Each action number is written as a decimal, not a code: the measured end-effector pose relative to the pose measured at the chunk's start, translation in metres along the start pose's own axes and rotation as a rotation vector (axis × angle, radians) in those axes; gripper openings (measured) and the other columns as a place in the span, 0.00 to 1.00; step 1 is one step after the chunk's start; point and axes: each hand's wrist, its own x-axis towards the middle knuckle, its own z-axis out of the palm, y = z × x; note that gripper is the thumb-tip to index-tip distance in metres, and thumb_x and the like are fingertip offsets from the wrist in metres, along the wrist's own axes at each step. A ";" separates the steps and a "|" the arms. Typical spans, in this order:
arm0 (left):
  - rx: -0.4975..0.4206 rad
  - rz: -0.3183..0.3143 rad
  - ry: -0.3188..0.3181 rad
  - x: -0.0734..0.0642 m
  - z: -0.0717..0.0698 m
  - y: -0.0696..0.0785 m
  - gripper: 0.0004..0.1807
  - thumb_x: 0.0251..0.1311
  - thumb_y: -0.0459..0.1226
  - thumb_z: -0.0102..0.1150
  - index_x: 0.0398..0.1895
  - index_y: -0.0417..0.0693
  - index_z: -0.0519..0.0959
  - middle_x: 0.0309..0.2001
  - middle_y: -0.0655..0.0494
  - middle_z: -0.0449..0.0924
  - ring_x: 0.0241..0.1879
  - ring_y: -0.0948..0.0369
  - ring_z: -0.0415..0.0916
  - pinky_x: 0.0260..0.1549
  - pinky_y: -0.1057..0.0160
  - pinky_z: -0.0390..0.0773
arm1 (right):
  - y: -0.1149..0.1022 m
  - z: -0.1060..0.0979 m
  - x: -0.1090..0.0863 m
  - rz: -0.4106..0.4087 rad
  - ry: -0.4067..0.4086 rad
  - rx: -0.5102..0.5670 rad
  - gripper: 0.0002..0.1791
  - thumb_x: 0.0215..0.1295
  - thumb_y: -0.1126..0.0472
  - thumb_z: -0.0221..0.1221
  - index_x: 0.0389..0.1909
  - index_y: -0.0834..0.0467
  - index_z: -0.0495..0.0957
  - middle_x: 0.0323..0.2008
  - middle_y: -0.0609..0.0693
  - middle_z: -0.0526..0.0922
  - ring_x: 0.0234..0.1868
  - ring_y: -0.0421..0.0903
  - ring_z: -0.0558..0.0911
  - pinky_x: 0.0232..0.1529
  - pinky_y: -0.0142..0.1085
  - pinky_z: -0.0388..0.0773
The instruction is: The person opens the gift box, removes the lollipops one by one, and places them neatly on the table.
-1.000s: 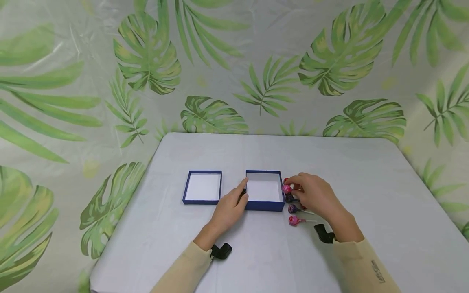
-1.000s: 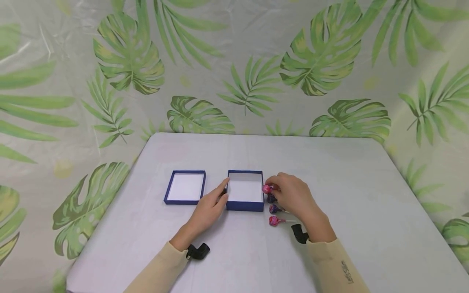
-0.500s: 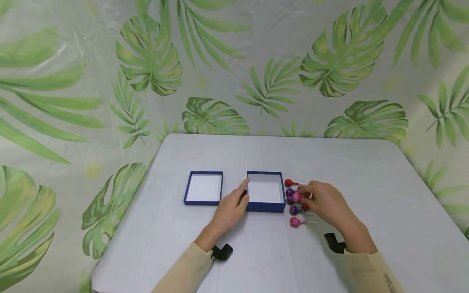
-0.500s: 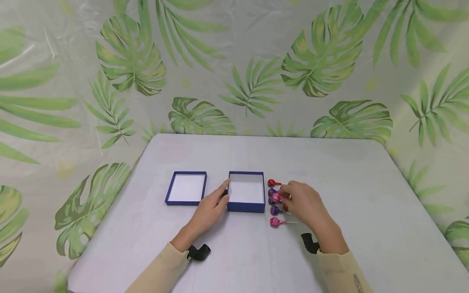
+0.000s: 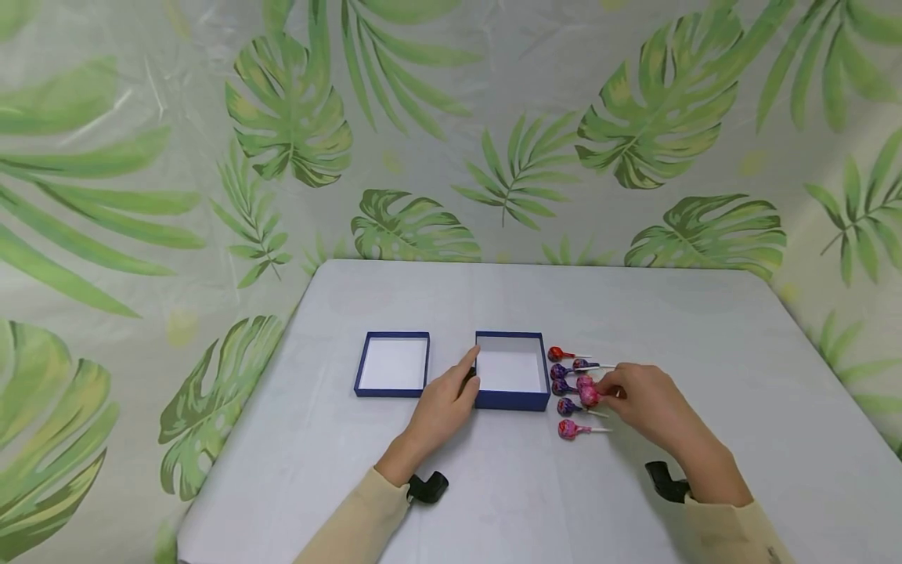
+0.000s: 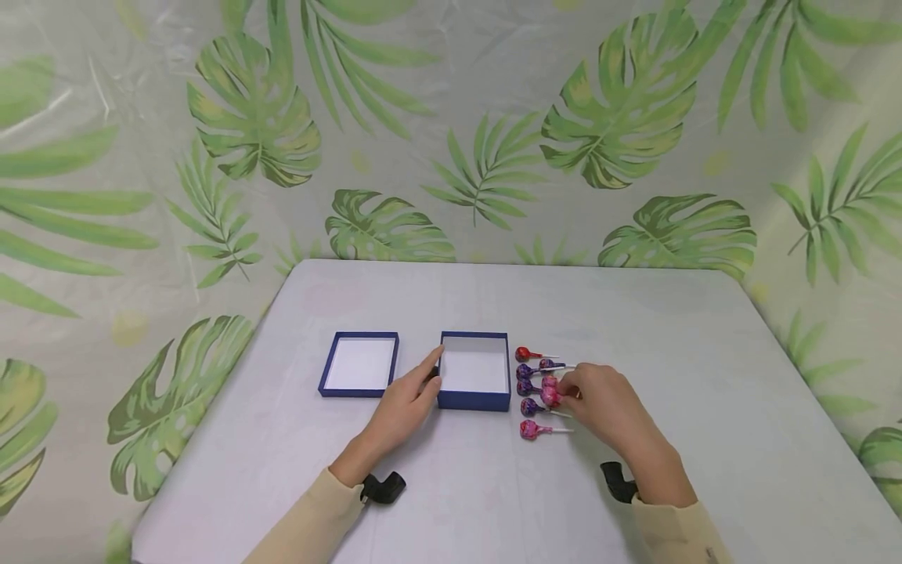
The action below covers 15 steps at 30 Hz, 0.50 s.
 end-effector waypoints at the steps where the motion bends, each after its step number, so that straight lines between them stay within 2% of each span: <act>1: -0.001 -0.001 -0.001 0.000 0.000 0.000 0.29 0.78 0.45 0.43 0.79 0.55 0.59 0.72 0.54 0.67 0.70 0.58 0.63 0.66 0.53 0.68 | 0.001 0.000 -0.001 0.004 -0.005 0.001 0.04 0.56 0.67 0.71 0.31 0.56 0.88 0.27 0.42 0.80 0.28 0.41 0.77 0.30 0.40 0.76; 15: -0.001 -0.014 -0.003 0.001 0.002 -0.002 0.29 0.77 0.46 0.42 0.79 0.59 0.58 0.71 0.54 0.68 0.70 0.58 0.65 0.66 0.53 0.69 | 0.007 0.007 -0.016 0.011 -0.041 0.004 0.05 0.55 0.67 0.72 0.28 0.54 0.85 0.25 0.41 0.79 0.27 0.40 0.74 0.29 0.38 0.75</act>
